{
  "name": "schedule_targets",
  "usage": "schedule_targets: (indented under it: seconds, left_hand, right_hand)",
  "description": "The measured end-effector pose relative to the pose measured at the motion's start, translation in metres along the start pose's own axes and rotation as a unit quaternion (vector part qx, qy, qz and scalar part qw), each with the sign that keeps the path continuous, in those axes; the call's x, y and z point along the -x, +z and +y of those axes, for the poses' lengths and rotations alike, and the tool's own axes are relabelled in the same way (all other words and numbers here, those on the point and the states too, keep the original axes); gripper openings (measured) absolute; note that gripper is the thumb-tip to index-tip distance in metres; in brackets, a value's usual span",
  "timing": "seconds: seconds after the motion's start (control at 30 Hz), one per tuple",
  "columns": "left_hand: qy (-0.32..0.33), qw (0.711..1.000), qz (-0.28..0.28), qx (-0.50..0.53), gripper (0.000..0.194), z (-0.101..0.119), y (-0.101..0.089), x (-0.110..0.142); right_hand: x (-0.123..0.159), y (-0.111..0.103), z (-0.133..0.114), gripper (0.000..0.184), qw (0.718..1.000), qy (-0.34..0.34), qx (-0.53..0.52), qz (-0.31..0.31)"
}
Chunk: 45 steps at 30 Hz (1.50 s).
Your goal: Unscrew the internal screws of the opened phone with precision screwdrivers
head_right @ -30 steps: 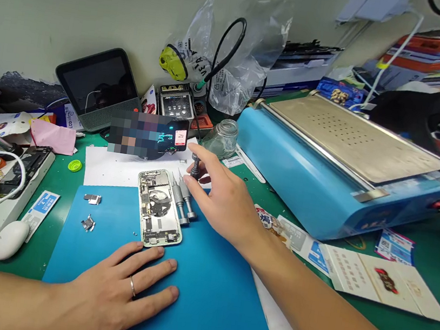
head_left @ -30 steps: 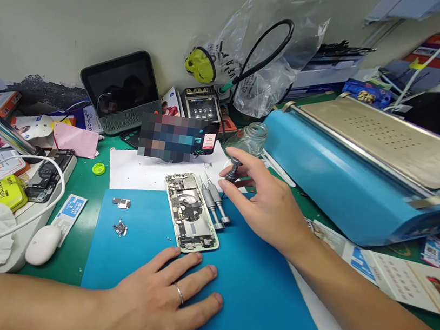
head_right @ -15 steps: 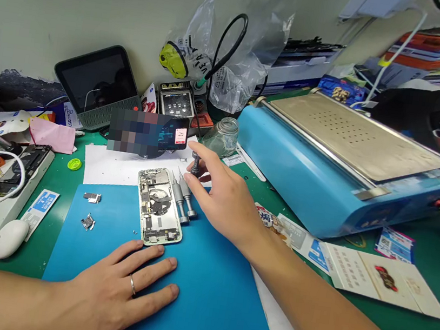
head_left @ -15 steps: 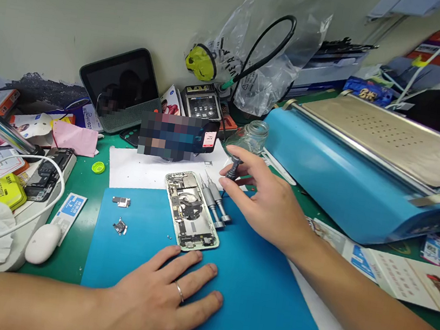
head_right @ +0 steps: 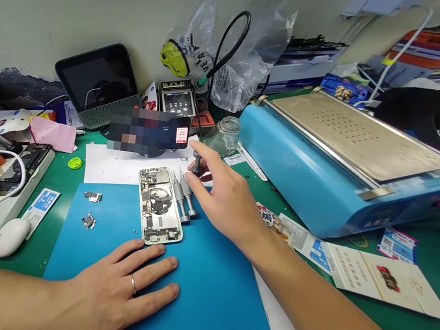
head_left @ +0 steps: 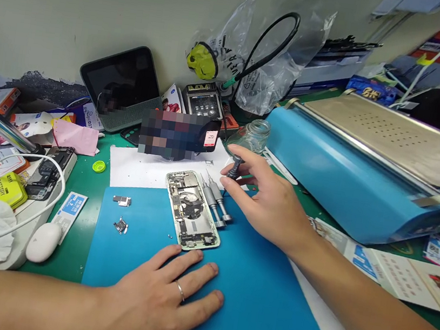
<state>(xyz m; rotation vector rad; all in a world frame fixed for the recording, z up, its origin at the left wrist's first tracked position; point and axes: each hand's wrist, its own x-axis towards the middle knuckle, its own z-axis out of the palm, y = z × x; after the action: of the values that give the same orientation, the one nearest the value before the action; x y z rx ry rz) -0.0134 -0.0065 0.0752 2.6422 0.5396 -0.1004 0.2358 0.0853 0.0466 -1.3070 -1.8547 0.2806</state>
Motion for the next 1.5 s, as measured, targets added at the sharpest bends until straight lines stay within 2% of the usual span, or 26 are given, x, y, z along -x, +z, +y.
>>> schedule_targets:
  seconds: [0.67, 0.8, 0.9, 1.0, 1.1, 1.3, 1.5]
  left_hand:
    - [0.003, 1.000, 0.008, -0.019, 0.073, -0.001, 0.006, 0.000]
    - [0.004, 1.000, 0.013, -0.021, 0.073, -0.001, 0.007, 0.001]
    - [0.004, 1.000, 0.014, -0.023, 0.072, -0.001, 0.008, 0.001]
    - [0.006, 0.999, 0.019, -0.027, 0.073, -0.002, 0.009, 0.000]
    - [0.012, 0.999, 0.036, -0.033, 0.073, -0.002, 0.011, 0.000]
    - [0.019, 0.997, 0.067, -0.038, 0.075, -0.003, 0.016, 0.001]
    - [0.018, 0.997, 0.071, -0.020, 0.074, -0.005, 0.018, 0.001]
  right_hand:
    - [0.000, -0.003, -0.002, 0.052, 0.999, -0.012, 0.039, -0.001]
    - [0.001, -0.003, -0.003, 0.052, 0.999, -0.020, 0.035, 0.013]
    - [0.006, -0.001, -0.005, 0.057, 0.998, -0.047, -0.005, 0.050]
    - [0.013, 0.003, -0.009, 0.065, 0.988, -0.118, -0.065, 0.071]
    - [0.020, 0.009, -0.017, 0.072, 0.972, -0.187, -0.135, 0.051]
    - [0.027, 0.019, -0.033, 0.069, 0.944, -0.256, -0.209, -0.021]
    - [0.030, 0.024, -0.032, 0.059, 0.938, -0.247, -0.234, -0.070]
